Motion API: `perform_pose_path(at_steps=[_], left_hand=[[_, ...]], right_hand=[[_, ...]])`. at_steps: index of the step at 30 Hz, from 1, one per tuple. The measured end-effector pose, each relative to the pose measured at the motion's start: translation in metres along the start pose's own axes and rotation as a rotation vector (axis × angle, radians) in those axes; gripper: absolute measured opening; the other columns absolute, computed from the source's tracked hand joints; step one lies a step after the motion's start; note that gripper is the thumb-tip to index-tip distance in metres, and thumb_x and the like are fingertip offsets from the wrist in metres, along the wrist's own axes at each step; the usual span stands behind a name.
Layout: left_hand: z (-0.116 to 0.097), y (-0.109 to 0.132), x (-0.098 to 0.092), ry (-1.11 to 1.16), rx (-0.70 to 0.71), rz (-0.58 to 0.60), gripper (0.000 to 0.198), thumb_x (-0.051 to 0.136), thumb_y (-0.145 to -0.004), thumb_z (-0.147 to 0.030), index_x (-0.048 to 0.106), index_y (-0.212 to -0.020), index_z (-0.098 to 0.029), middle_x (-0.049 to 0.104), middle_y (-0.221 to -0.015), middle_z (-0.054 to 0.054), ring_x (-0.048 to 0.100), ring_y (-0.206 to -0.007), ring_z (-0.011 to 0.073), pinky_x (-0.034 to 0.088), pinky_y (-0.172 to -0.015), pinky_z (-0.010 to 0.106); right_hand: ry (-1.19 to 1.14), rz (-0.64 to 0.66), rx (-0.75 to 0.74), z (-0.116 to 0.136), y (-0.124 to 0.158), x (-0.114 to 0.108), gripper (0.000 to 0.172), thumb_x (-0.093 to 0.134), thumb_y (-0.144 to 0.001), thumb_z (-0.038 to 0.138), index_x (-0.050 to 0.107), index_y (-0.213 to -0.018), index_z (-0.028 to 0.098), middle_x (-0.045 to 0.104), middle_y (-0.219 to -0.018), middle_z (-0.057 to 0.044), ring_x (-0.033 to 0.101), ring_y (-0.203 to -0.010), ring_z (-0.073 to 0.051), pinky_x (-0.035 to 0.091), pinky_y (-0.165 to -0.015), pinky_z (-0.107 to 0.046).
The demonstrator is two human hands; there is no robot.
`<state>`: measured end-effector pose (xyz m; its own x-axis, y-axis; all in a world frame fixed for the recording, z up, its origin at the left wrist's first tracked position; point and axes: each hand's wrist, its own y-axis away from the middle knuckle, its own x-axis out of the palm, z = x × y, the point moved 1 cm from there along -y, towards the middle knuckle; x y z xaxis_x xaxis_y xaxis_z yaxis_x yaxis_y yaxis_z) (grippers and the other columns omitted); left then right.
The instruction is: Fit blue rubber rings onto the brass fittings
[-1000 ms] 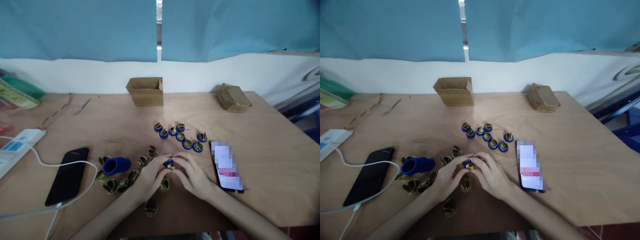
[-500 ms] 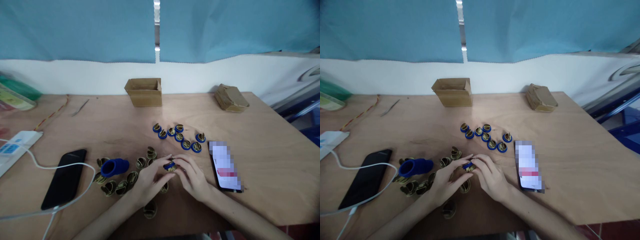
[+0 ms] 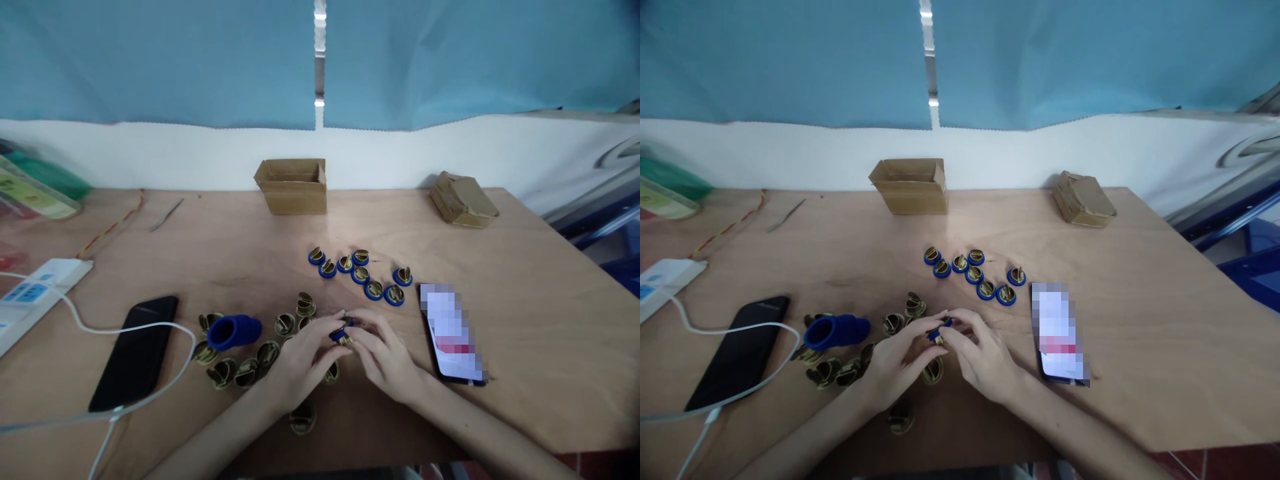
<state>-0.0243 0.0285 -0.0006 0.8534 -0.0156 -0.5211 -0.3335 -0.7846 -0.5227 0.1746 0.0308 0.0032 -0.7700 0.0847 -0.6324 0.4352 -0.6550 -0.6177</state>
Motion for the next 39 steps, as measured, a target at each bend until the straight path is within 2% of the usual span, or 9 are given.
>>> perform_pose_path(at_steps=[8,16,28,34,39], left_hand=[[-0.001,-0.001,0.001,-0.024,-0.063,-0.033,0.03,0.063,-0.1,-0.031,0.062,-0.129,-0.02,0.079,-0.119,0.008,0.078,-0.107,0.0185,0.063,-0.096,0.026],[-0.003,-0.001,0.003,-0.014,-0.11,-0.045,0.025,0.064,-0.1,-0.03,0.063,-0.124,-0.023,0.081,-0.111,0.004,0.08,-0.097,0.0172,0.065,-0.087,0.023],[0.002,0.005,0.011,-0.045,-0.092,-0.033,0.026,0.063,-0.1,-0.032,0.064,-0.125,-0.022,0.08,-0.117,0.006,0.078,-0.105,0.0191,0.064,-0.094,0.029],[0.002,0.003,0.01,-0.028,-0.136,-0.033,0.026,0.062,-0.101,-0.027,0.063,-0.127,-0.023,0.08,-0.115,0.004,0.08,-0.101,0.0176,0.065,-0.089,0.025],[0.003,0.004,0.011,-0.016,-0.154,-0.032,0.028,0.061,-0.101,-0.023,0.062,-0.128,-0.025,0.08,-0.117,0.002,0.079,-0.103,0.0161,0.063,-0.093,0.023]], right_hand=[[0.004,0.024,0.026,0.001,-0.002,-0.003,0.036,0.051,-0.1,0.005,0.057,-0.134,0.016,0.065,-0.124,-0.017,0.068,-0.115,-0.024,0.064,-0.094,-0.036],[0.001,0.019,0.034,0.002,0.002,-0.003,0.039,0.054,-0.099,0.004,0.056,-0.136,0.016,0.066,-0.128,-0.016,0.067,-0.119,-0.024,0.062,-0.097,-0.036],[-0.008,0.09,0.122,0.003,-0.004,-0.002,0.037,0.047,-0.095,0.003,0.05,-0.128,0.021,0.066,-0.115,-0.013,0.071,-0.105,-0.025,0.064,-0.088,-0.039],[-0.088,0.102,0.2,0.0,-0.001,-0.001,0.036,0.049,-0.097,0.007,0.048,-0.129,0.023,0.064,-0.121,-0.013,0.069,-0.111,-0.025,0.063,-0.092,-0.041],[-0.124,0.14,0.237,-0.004,0.001,-0.001,0.037,0.051,-0.097,0.009,0.046,-0.131,0.023,0.064,-0.123,-0.013,0.067,-0.114,-0.025,0.062,-0.093,-0.041]])
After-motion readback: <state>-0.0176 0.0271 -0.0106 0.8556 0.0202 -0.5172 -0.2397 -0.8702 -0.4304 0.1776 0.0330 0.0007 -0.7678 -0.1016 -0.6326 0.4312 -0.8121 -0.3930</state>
